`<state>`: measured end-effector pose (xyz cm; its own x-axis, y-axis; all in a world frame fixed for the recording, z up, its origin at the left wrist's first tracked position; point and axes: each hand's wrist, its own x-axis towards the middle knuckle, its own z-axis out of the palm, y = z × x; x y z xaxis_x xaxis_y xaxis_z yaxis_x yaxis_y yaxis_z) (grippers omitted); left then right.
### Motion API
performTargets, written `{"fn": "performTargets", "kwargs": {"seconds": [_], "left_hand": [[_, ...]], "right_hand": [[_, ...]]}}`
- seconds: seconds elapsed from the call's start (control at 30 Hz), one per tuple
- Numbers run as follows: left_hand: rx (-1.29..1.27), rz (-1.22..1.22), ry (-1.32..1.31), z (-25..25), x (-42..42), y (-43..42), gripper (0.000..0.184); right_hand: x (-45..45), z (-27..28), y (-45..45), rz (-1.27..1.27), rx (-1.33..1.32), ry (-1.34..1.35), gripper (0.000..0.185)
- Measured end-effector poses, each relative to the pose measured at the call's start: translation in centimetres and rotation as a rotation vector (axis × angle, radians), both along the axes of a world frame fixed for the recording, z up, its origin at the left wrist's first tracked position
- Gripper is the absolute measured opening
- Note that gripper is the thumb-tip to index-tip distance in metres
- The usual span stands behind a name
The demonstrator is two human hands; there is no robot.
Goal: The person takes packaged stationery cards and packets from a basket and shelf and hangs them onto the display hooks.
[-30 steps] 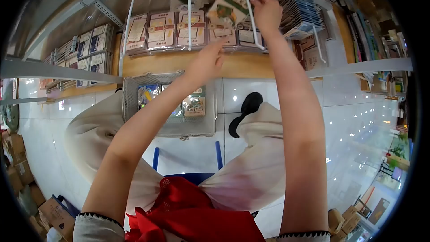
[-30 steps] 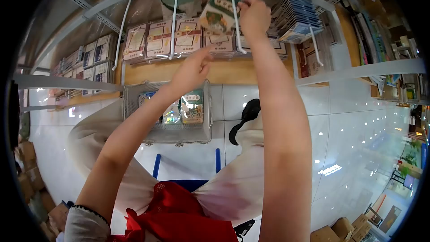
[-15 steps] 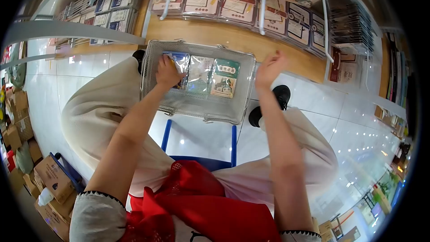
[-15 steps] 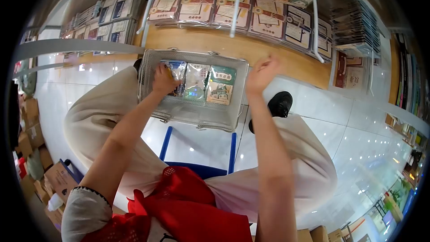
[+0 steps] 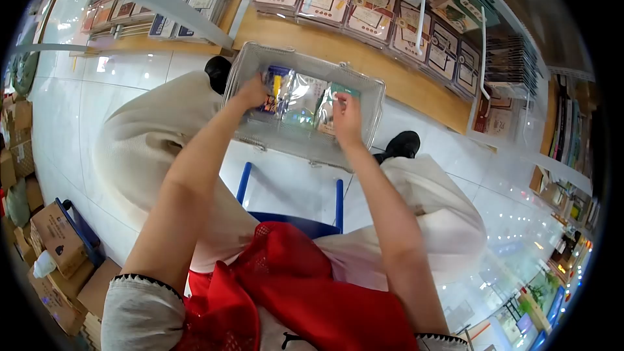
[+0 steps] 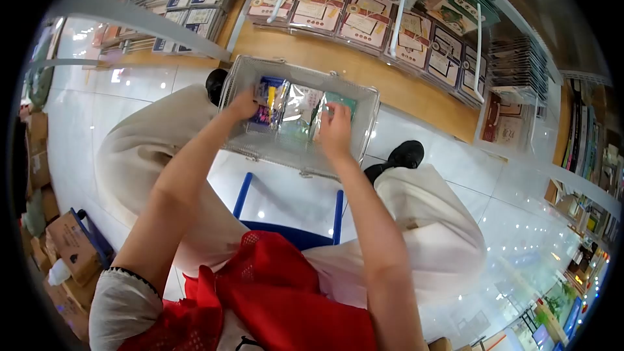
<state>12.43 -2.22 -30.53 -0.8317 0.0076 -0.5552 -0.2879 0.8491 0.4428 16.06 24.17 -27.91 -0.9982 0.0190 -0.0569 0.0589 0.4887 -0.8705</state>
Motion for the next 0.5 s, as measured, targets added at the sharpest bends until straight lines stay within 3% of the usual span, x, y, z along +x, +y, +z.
{"fn": "performTargets", "kwargs": {"seconds": [0.13, 0.17, 0.27, 0.33, 0.4, 0.47, 0.5], "left_hand": [[-0.045, -0.054, 0.185, 1.8, -1.5, -2.5, 0.035], [-0.069, -0.131, 0.128, 3.0, -1.8, -2.6, 0.034], [-0.135, -0.438, -0.026, 13.7, -2.8, -0.9, 0.031], [0.005, -0.558, -0.037, 20.0, -1.2, 1.2, 0.032], [-0.038, -0.729, 0.172, 26.1, 2.1, 4.0, 0.042], [0.108, -0.77, 0.545, 28.5, 5.2, 6.5, 0.046], [0.09, -0.806, 0.841, 28.2, 5.9, 8.0, 0.043]], "right_hand": [[-2.2, 4.0, 2.0, 0.263, 0.042, -0.297, 0.026], [-2.8, 5.8, 2.2, 0.307, 0.023, -0.415, 0.028], [-3.3, 13.0, 2.6, 0.445, -0.027, -0.719, 0.041], [-2.4, 17.9, 2.6, 0.322, -0.315, -0.844, 0.043], [-1.4, 21.4, 2.8, 0.234, -0.618, -0.937, 0.042], [-0.6, 23.8, 3.3, 0.188, -0.928, -0.999, 0.039], [-0.2, 24.5, 3.5, 0.169, -0.966, -0.898, 0.036]]}}
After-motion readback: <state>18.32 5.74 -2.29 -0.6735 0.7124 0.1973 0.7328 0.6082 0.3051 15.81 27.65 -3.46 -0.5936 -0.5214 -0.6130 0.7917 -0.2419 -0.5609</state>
